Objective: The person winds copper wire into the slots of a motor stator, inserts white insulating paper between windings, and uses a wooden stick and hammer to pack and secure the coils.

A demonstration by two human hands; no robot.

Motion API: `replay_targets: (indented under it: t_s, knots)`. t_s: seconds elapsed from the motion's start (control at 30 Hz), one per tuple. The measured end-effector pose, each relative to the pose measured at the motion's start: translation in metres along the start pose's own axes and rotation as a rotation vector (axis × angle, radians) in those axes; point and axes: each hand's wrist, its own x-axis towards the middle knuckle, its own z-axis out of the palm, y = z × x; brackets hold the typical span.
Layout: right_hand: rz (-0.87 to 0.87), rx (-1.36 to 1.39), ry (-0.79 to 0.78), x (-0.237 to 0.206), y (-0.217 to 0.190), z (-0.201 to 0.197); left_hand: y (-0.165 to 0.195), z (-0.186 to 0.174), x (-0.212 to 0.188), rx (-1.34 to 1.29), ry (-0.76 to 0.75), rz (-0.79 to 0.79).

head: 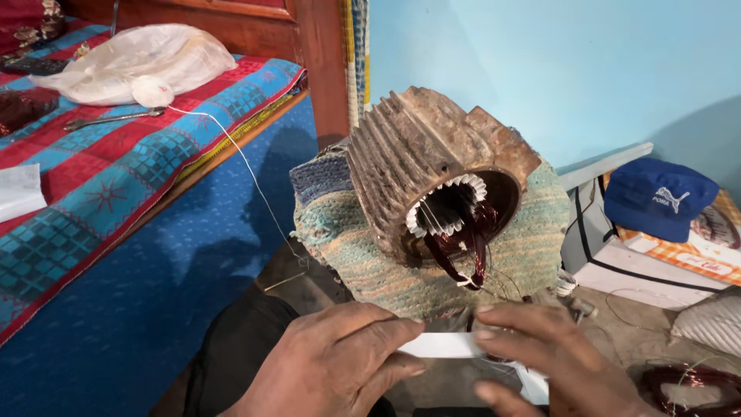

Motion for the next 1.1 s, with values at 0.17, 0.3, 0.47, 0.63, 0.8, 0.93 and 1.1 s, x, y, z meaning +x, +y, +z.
replay_targets:
  t_s: [0.17,0.3,0.47,0.63,0.8,0.93,1.1]
  knots:
    - [0.012,-0.362,-0.035,0.011,-0.017,0.015,0.001,0.006,-0.002,0.061,-0.065,0.037]
    - [0.104,-0.363,0.021,0.015,-0.019,0.027,-0.001,0.001,0.000,-0.009,-0.104,-0.035]
    - [0.133,-0.398,0.158,0.023,-0.019,0.049,-0.005,-0.007,0.004,0.104,-0.142,-0.047]
    - [0.223,-0.368,0.164,0.034,-0.022,0.054,-0.006,-0.014,0.012,0.119,-0.145,-0.023]
    - [0.148,-0.406,0.180,0.039,-0.018,0.042,-0.007,-0.028,0.025,0.223,-0.086,-0.007]
    - [0.150,-0.394,0.198,0.036,-0.016,0.046,-0.004,-0.014,0.029,0.310,-0.163,0.149]
    - [0.204,-0.413,0.201,0.035,-0.014,0.051,-0.011,-0.005,0.027,0.275,-0.212,0.090]
